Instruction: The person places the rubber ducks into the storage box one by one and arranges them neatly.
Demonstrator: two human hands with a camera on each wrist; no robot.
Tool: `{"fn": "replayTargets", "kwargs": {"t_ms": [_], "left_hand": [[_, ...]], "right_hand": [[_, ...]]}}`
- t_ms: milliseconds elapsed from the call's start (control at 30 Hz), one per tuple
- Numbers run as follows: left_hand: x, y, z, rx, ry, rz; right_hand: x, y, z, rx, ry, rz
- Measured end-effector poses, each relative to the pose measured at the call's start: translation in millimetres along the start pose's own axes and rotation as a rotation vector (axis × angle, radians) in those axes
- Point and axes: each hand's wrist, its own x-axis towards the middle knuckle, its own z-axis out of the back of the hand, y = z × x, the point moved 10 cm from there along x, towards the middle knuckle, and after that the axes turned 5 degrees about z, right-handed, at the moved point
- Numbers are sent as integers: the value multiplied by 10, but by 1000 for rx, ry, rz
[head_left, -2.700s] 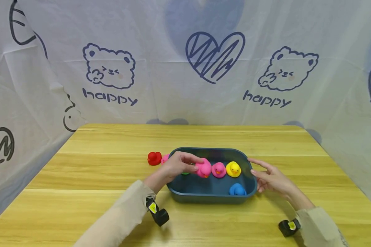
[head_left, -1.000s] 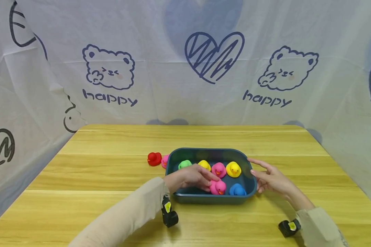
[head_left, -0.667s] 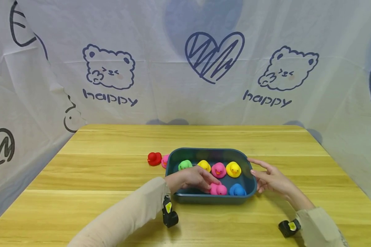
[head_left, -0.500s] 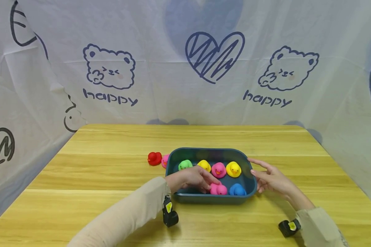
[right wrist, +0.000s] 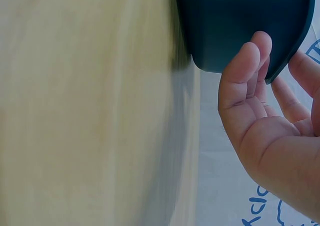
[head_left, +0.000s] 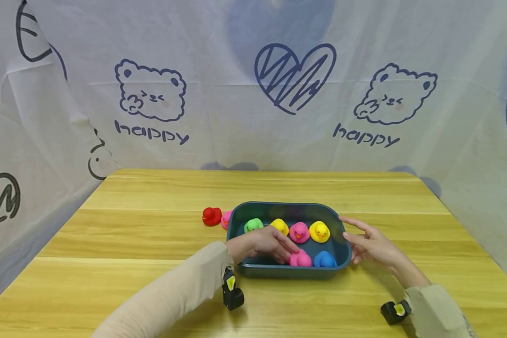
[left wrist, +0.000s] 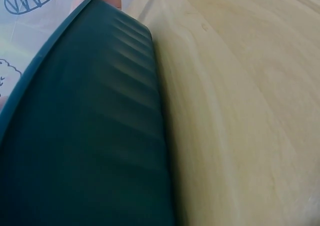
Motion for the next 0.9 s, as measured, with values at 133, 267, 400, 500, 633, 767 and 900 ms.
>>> {"fn": "replayTargets", "kwargs": {"t_ms": [133, 267, 400, 500, 633, 767, 900], "left_hand": [[-4, 16, -23, -78, 37, 27], [-15, 39, -22, -158, 51, 66], [-17, 52, -11, -193, 49, 85], [-24, 46, -7, -194, 50, 85], [-44, 16, 21, -194, 39, 73], [-67, -25, 49, -222, 41, 50], [-82, -54, 61, -248, 63, 26]], "right_hand": [[0, 3, 1, -5, -2, 1], [-1, 1, 1, -8, -6, -3], [0, -3, 5, -11, -10, -4], [0, -2, 7, -9, -9, -1], [2, -3, 11, -10, -7, 5], [4, -6, 13, -11, -1, 12], [5, -7, 13, -7, 2, 14]]}}
